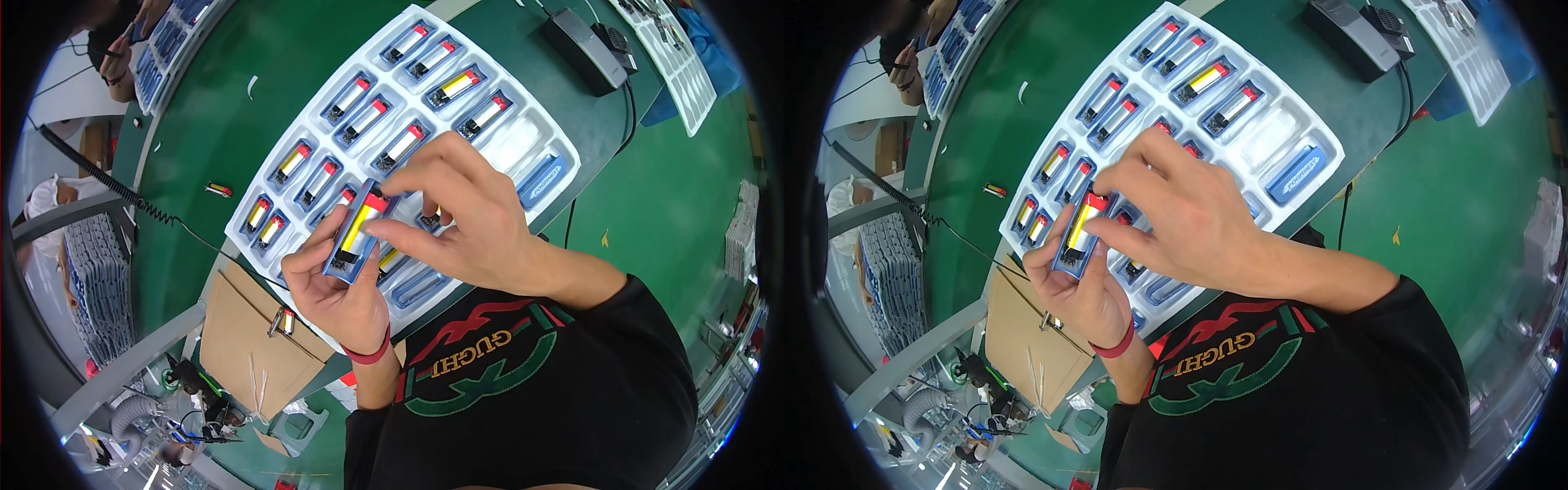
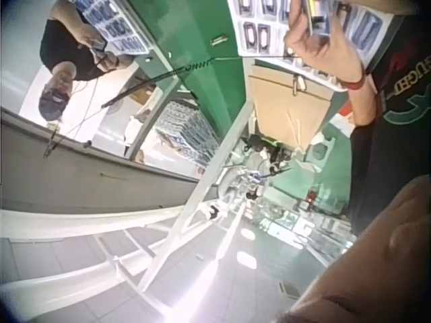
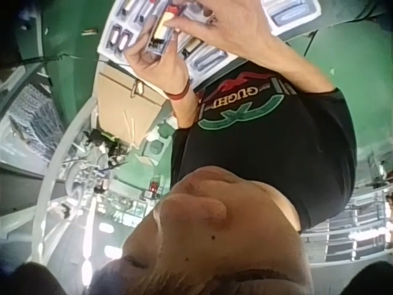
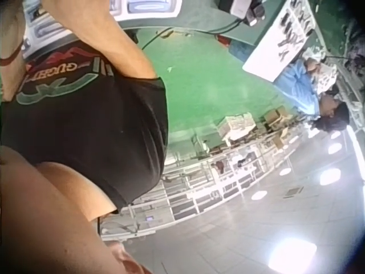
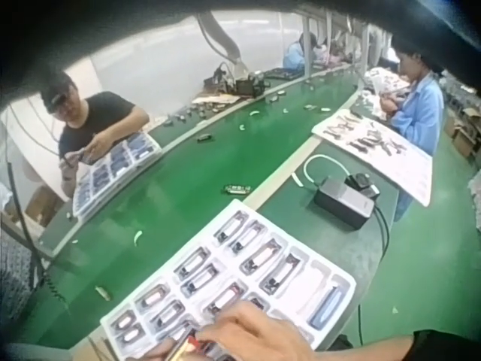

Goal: The person assembles electronic components by hand, inserting small batteries into blue plastic housings and placing the assembled components into an organized tray.

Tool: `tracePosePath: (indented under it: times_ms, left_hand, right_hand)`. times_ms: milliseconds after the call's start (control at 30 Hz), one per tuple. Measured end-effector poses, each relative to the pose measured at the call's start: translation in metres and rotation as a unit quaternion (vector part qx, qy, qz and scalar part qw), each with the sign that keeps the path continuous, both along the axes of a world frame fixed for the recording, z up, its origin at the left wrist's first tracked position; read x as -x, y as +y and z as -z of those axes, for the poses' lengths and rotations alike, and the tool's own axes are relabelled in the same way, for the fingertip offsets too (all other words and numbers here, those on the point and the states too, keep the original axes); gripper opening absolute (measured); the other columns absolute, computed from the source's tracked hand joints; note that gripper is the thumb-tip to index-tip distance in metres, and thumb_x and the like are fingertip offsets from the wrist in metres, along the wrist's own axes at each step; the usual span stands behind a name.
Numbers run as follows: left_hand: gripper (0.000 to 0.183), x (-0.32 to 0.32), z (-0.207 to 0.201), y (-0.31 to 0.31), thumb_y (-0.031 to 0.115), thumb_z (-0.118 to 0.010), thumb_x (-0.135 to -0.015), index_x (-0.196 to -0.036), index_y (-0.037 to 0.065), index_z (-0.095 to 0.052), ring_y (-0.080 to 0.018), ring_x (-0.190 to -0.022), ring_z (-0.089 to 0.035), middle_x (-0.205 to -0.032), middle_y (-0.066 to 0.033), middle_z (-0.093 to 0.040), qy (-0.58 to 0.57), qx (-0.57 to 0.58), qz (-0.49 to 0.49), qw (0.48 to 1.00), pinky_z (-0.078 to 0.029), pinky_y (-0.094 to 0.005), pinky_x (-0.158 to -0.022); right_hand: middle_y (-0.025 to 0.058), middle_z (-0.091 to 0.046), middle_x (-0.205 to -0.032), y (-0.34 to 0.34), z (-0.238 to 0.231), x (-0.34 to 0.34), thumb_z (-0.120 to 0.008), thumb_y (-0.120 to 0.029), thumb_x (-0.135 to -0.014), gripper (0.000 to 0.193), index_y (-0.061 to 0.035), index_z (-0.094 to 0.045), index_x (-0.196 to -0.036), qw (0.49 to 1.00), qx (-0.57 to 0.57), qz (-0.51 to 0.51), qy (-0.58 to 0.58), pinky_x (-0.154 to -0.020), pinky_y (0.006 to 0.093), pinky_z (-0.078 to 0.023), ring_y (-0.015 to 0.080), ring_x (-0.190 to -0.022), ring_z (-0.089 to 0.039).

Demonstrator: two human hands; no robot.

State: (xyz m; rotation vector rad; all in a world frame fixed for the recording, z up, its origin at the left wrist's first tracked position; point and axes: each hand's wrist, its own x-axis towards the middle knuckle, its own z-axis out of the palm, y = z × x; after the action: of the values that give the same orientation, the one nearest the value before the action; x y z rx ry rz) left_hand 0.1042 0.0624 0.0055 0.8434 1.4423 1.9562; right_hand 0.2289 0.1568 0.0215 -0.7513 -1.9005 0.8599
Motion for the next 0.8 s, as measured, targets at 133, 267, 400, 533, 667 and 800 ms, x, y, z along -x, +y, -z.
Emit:
tracePosePath:
  times_ms: [133,267,400,533,667,800]
  left_hand:
    - [0.042,0.002,0.001,-0.001,-0.013,-0.070,-0.071,-0.100,0.003,-0.044,-0.0325,-0.112,-0.059,-0.119,-0.0279,-0.056,0.070,-0.002,-0.016,0.997,-0.050,-0.0379,-0.094]
    - [0.038,0.004,0.001,-0.003,-0.011,-0.069,-0.073,-0.100,0.002,-0.046,-0.0294,-0.109,-0.061,-0.119,-0.0272,-0.057,0.059,0.010,0.012,0.998,-0.050,-0.0343,-0.091]
    - [0.028,-0.003,0.001,-0.001,-0.013,-0.064,-0.078,-0.097,0.001,-0.049,-0.0283,-0.108,-0.061,-0.119,-0.0281,-0.057,0.005,0.025,-0.017,1.000,-0.053,-0.0305,-0.085]
    - [0.027,-0.007,0.005,-0.001,-0.015,-0.062,-0.079,-0.097,0.000,-0.048,-0.0302,-0.110,-0.060,-0.122,-0.0291,-0.055,0.047,0.015,-0.036,0.998,-0.054,-0.0323,-0.087]
    - [0.026,-0.012,0.015,0.002,-0.016,-0.059,-0.080,-0.098,-0.001,-0.047,-0.0319,-0.112,-0.059,-0.125,-0.0294,-0.053,0.151,-0.037,-0.063,0.986,-0.054,-0.0349,-0.089]
    - [0.022,-0.008,0.011,0.001,-0.012,-0.056,-0.085,-0.101,-0.001,-0.046,-0.0332,-0.112,-0.059,-0.126,-0.0299,-0.051,0.068,-0.037,-0.092,0.993,-0.055,-0.0369,-0.088]
  right_hand:
    - [0.0050,-0.056,-0.085,-0.002,0.004,0.001,-0.082,-0.014,-0.070,0.032,-0.0021,-0.064,-0.093,1.000,0.006,-0.005,-0.009,-0.045,0.0220,-0.044,0.0102,-0.057,-0.055]
    - [0.0049,-0.056,-0.082,-0.001,0.008,0.002,-0.082,-0.015,-0.071,0.031,-0.0027,-0.063,-0.093,0.999,0.018,-0.013,-0.039,-0.045,0.0224,-0.044,0.0110,-0.055,-0.054]
    - [0.0057,-0.056,-0.080,-0.005,0.011,0.006,-0.079,-0.022,-0.074,0.030,-0.0034,-0.062,-0.091,0.997,0.060,-0.006,-0.053,-0.049,0.0290,-0.046,0.0196,-0.058,-0.058]
    - [0.0036,-0.057,-0.079,-0.004,0.011,0.007,-0.079,-0.013,-0.074,0.029,-0.0026,-0.061,-0.094,0.991,0.127,-0.025,-0.034,-0.047,0.0221,-0.044,0.0090,-0.055,-0.053]
    - [0.0012,-0.056,-0.088,-0.011,-0.001,0.007,-0.070,-0.006,-0.084,0.035,-0.0008,-0.056,-0.115,0.899,0.421,-0.109,0.039,-0.052,0.0206,-0.043,0.0050,-0.063,-0.052]
    - [0.0059,-0.058,-0.100,-0.035,-0.010,0.003,-0.066,-0.009,-0.087,0.056,0.0015,-0.040,-0.136,0.828,0.479,-0.229,0.178,-0.056,0.0234,-0.045,0.0060,-0.066,-0.055]
